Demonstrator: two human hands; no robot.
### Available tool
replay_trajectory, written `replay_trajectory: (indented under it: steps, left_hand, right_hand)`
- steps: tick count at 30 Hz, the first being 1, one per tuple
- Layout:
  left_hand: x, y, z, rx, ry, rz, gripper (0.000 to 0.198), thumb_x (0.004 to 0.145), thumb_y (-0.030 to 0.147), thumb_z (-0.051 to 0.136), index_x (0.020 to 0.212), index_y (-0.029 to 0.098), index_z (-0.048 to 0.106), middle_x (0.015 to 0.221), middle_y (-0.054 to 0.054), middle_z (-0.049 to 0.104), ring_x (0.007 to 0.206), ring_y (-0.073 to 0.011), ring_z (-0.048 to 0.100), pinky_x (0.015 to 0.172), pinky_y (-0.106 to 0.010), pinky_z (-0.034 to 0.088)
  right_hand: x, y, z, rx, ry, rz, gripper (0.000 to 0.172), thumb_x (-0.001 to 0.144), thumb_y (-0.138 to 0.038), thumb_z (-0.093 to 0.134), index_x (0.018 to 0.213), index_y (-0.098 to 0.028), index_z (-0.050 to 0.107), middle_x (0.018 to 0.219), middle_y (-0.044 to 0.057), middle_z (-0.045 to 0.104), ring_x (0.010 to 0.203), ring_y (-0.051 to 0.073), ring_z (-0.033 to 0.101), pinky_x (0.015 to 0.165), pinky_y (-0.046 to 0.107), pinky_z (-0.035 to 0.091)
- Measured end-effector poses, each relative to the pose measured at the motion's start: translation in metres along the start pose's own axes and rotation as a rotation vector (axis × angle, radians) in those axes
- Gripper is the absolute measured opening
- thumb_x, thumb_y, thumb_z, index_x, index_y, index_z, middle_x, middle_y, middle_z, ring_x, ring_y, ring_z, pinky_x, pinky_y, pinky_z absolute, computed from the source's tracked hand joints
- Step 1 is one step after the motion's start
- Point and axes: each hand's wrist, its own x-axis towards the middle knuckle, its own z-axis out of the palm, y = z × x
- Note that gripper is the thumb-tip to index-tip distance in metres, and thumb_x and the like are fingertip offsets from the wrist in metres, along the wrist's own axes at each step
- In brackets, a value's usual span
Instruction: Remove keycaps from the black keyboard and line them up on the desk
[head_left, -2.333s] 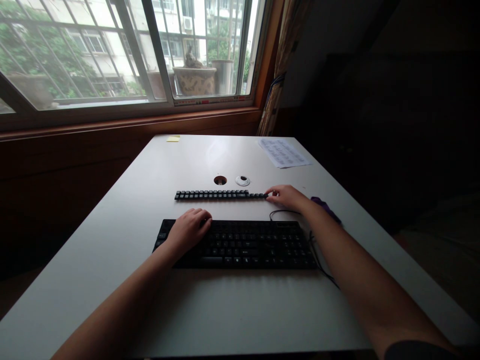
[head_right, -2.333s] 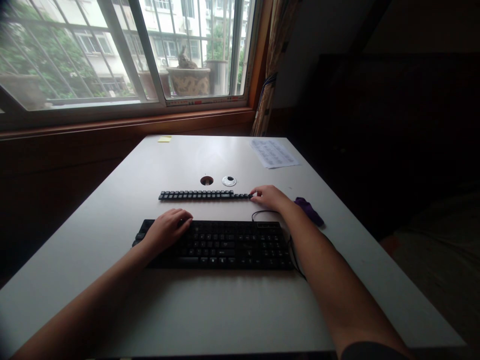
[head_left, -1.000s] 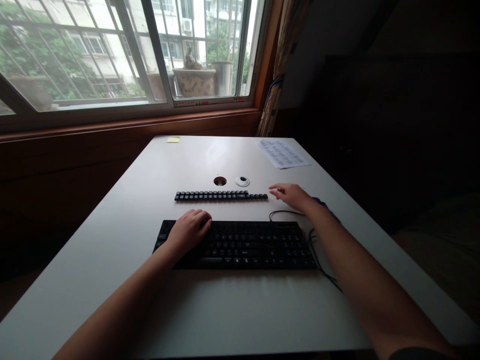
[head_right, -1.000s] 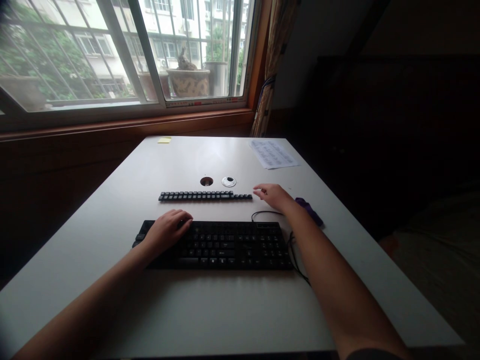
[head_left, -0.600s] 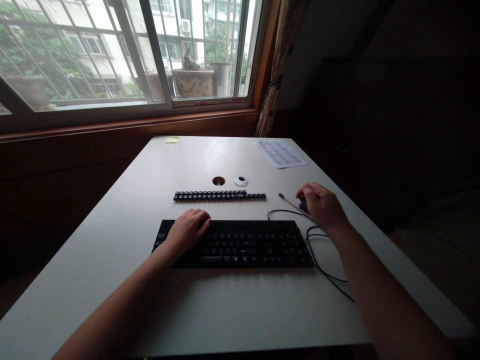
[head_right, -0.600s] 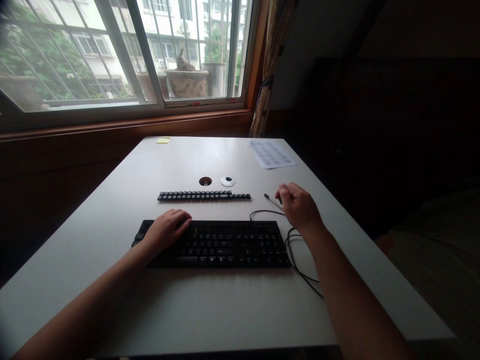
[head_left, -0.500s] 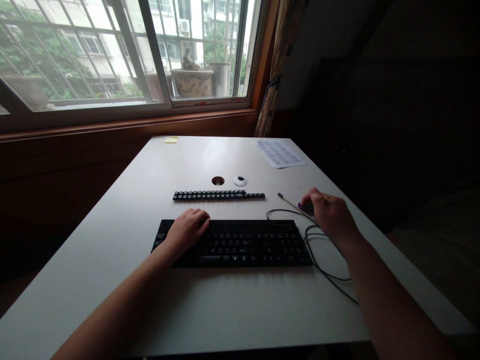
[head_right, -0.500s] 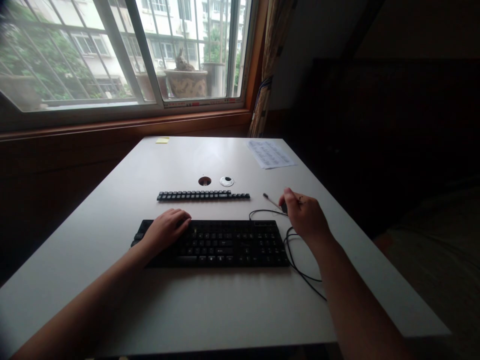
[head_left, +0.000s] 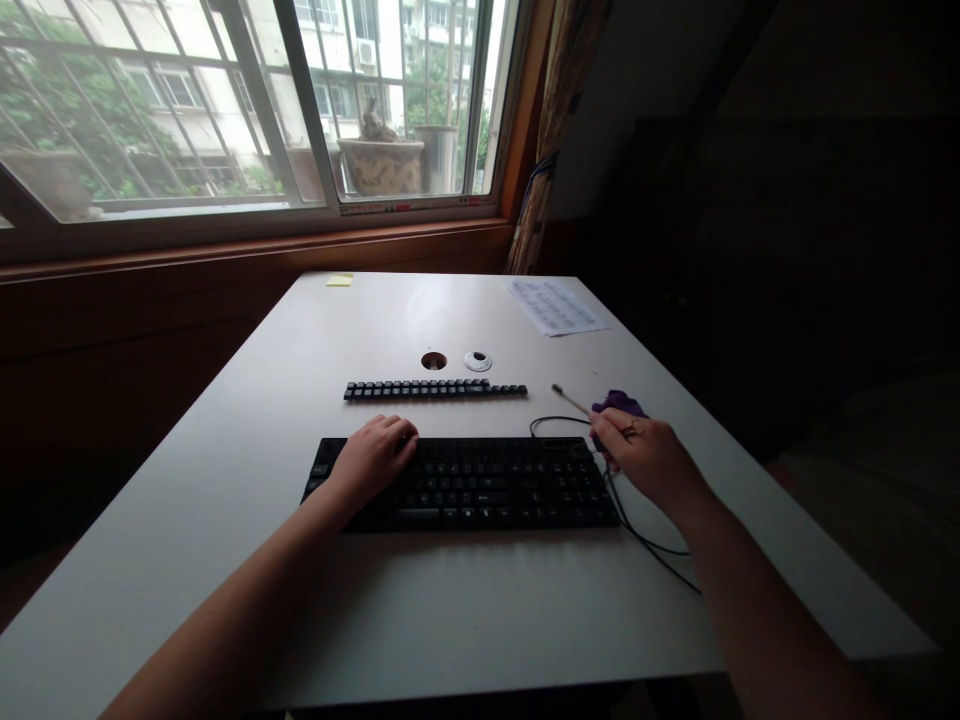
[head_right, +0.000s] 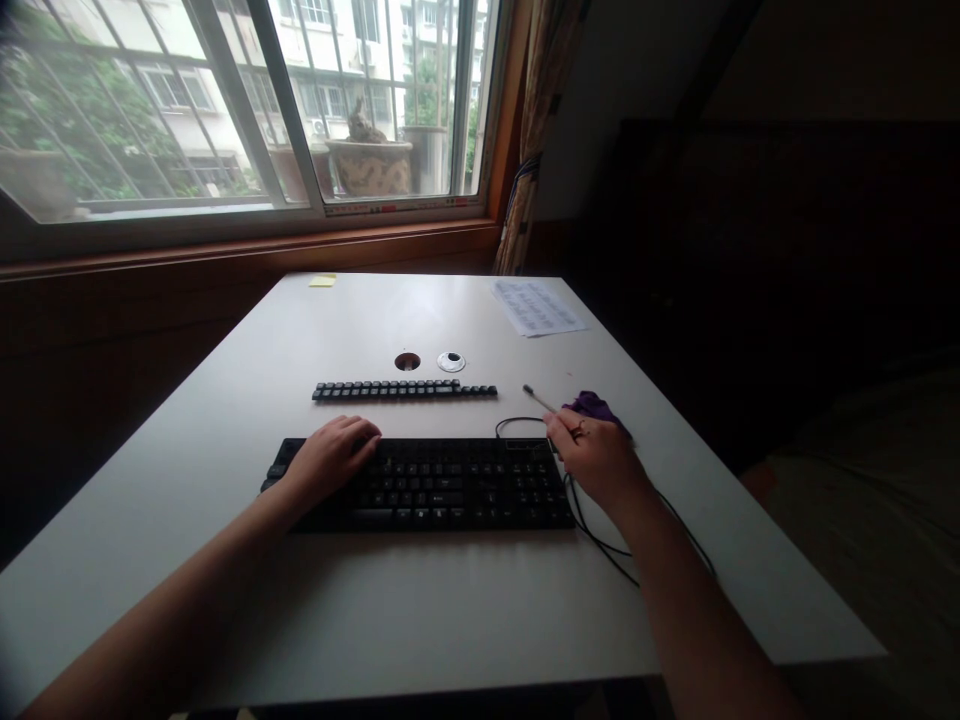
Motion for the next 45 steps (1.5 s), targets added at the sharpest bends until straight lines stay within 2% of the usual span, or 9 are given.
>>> replay_trajectory:
  steps: [6, 11, 16, 21, 34, 40, 45]
  left_hand:
    - [0.000, 0.000, 0.000, -0.011, 0.012, -0.001, 0.014, 0.095, 0.028, 0.051, 0.095, 0.023, 0.064, 0.094, -0.005, 0.068, 0.092, -0.0227, 0.061, 0.081, -0.035, 0.049]
    - [0.000, 0.000, 0.000, 0.001, 0.005, 0.003, 0.015, 0.096, 0.028, 0.050, 0.096, 0.022, 0.064, 0.094, -0.005, 0.068, 0.092, -0.0232, 0.061, 0.081, -0.035, 0.049]
    - [0.000, 0.000, 0.000, -0.001, 0.002, 0.004, 0.014, 0.095, 0.027, 0.051, 0.095, 0.022, 0.065, 0.094, -0.005, 0.069, 0.092, -0.0232, 0.061, 0.082, -0.035, 0.049]
    - [0.000, 0.000, 0.000, -0.001, 0.004, 0.005, 0.015, 0.095, 0.027, 0.051, 0.096, 0.023, 0.065, 0.094, -0.005, 0.069, 0.093, -0.0230, 0.061, 0.082, -0.035, 0.049]
    - [0.000, 0.000, 0.000, 0.001, -0.004, 0.005, 0.014, 0.095, 0.028, 0.051, 0.096, 0.023, 0.065, 0.095, -0.005, 0.068, 0.093, -0.0235, 0.061, 0.082, -0.035, 0.049]
    - [0.000, 0.000, -0.001, 0.012, 0.010, 0.016, 0.014, 0.095, 0.027, 0.052, 0.096, 0.023, 0.065, 0.094, -0.005, 0.068, 0.093, -0.0233, 0.061, 0.081, -0.035, 0.049]
    - [-0.001, 0.005, 0.000, 0.017, 0.111, 0.071, 0.012, 0.093, 0.020, 0.054, 0.098, 0.021, 0.065, 0.096, -0.005, 0.069, 0.092, -0.0223, 0.061, 0.079, -0.034, 0.050]
  right_hand:
    - [0.001, -0.005, 0.003, -0.091, -0.050, -0.063, 0.035, 0.093, -0.047, 0.046, 0.070, -0.024, 0.058, 0.062, 0.003, 0.066, 0.060, 0.019, 0.062, 0.056, 0.027, 0.042]
    - [0.001, 0.003, 0.008, -0.092, -0.130, 0.012, 0.030, 0.090, -0.048, 0.050, 0.073, -0.025, 0.059, 0.057, 0.001, 0.064, 0.053, 0.018, 0.060, 0.051, 0.026, 0.040]
    - [0.006, 0.017, 0.010, 0.148, -0.184, 0.097, 0.034, 0.090, -0.051, 0.050, 0.071, -0.023, 0.059, 0.049, -0.002, 0.060, 0.043, 0.015, 0.057, 0.048, 0.025, 0.043]
    - [0.012, 0.033, 0.014, 0.450, -0.195, 0.217, 0.039, 0.087, -0.057, 0.054, 0.080, -0.020, 0.063, 0.047, -0.001, 0.057, 0.040, 0.014, 0.053, 0.042, 0.025, 0.043]
    - [0.014, 0.049, 0.016, 0.588, -0.181, 0.268, 0.040, 0.087, -0.057, 0.058, 0.079, -0.018, 0.064, 0.046, -0.001, 0.056, 0.038, 0.012, 0.049, 0.040, 0.023, 0.035]
    - [0.011, 0.044, 0.014, 0.633, -0.135, 0.252, 0.040, 0.087, -0.056, 0.058, 0.080, -0.017, 0.064, 0.046, -0.001, 0.056, 0.038, 0.012, 0.048, 0.040, 0.023, 0.034]
    - [0.010, 0.019, 0.022, 0.762, -0.137, 0.211, 0.039, 0.085, -0.055, 0.062, 0.079, -0.017, 0.065, 0.046, -0.001, 0.056, 0.038, 0.011, 0.048, 0.038, 0.021, 0.034]
